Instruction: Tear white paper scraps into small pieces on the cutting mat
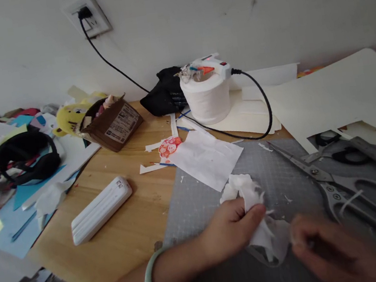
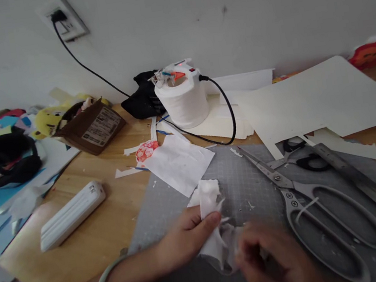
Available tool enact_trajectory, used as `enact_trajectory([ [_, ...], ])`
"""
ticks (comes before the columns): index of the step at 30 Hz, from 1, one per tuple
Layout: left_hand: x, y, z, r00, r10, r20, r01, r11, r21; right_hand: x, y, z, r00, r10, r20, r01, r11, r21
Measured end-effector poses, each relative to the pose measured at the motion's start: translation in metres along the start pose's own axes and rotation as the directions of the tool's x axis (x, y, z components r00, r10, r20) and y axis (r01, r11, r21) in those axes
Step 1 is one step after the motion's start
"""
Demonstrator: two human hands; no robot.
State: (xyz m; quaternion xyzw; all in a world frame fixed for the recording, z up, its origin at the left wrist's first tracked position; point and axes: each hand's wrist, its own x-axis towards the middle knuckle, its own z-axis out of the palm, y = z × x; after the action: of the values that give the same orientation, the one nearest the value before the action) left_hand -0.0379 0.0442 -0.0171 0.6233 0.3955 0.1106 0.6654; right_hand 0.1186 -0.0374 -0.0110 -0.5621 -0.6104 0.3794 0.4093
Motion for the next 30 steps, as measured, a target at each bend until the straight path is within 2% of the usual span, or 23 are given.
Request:
enact_trajectory([
  [1, 0.000, 0.000, 0.000, 1.000, 0.014, 0.005, -0.014, 1.000, 0.012, 0.004, 0.000, -0.003, 0.988, 0.117, -0.098, -0.112, 0.992, 0.050],
  [3, 0.000, 0.000, -0.002, 0.999, 0.036, 0.024, -0.036, 0.999, 0.014, 0.012, -0.001, -0.007, 0.934, 0.315, -0.168, -0.289, 0.943, 0.164],
  [5, -0.001, 0.000, -0.002, 0.997, 0.049, 0.052, -0.050, 0.999, 0.017, 0.015, 0.000, -0.008, 0.887, 0.445, -0.121, -0.409, 0.881, 0.239],
  [7, -0.001, 0.000, -0.003, 0.996, 0.063, 0.063, -0.065, 0.998, 0.023, 0.014, 0.002, -0.005, 0.865, 0.502, -0.019, -0.480, 0.837, 0.264],
  [10, -0.002, 0.000, -0.003, 0.996, 0.072, 0.056, -0.073, 0.997, 0.012, 0.007, 0.006, 0.003, 0.870, 0.488, 0.065, -0.485, 0.826, 0.288],
  [14, -0.003, -0.001, -0.004, 0.989, 0.086, 0.119, -0.084, 0.996, -0.027, -0.001, 0.008, 0.012, 0.912, 0.404, 0.071, -0.408, 0.880, 0.241],
  [17, -0.004, -0.001, -0.004, 0.984, 0.120, 0.130, -0.126, 0.991, 0.043, 0.000, 0.008, 0.010, 0.934, 0.350, 0.067, -0.356, 0.922, 0.154],
  [19, -0.004, 0.000, -0.004, 0.980, 0.150, 0.133, -0.159, 0.985, 0.064, 0.002, 0.009, 0.006, 0.934, 0.346, 0.088, -0.355, 0.929, 0.109],
  [21, -0.004, 0.001, -0.004, 0.972, 0.167, 0.164, -0.171, 0.985, 0.012, 0.005, 0.010, 0.001, 0.922, 0.370, 0.112, -0.381, 0.919, 0.102],
  [24, -0.005, 0.003, -0.003, 0.969, 0.147, 0.200, -0.137, 0.988, -0.065, 0.008, 0.012, -0.002, 0.910, 0.407, 0.075, -0.414, 0.896, 0.160],
  [27, -0.005, 0.002, -0.002, 0.970, 0.138, 0.201, -0.126, 0.990, -0.069, 0.006, 0.013, 0.003, 0.902, 0.429, 0.058, -0.429, 0.871, 0.238],
  [30, -0.005, 0.001, -0.003, 0.963, 0.164, 0.214, -0.151, 0.986, -0.078, 0.003, 0.013, 0.010, 0.913, 0.408, 0.020, -0.397, 0.875, 0.276],
])
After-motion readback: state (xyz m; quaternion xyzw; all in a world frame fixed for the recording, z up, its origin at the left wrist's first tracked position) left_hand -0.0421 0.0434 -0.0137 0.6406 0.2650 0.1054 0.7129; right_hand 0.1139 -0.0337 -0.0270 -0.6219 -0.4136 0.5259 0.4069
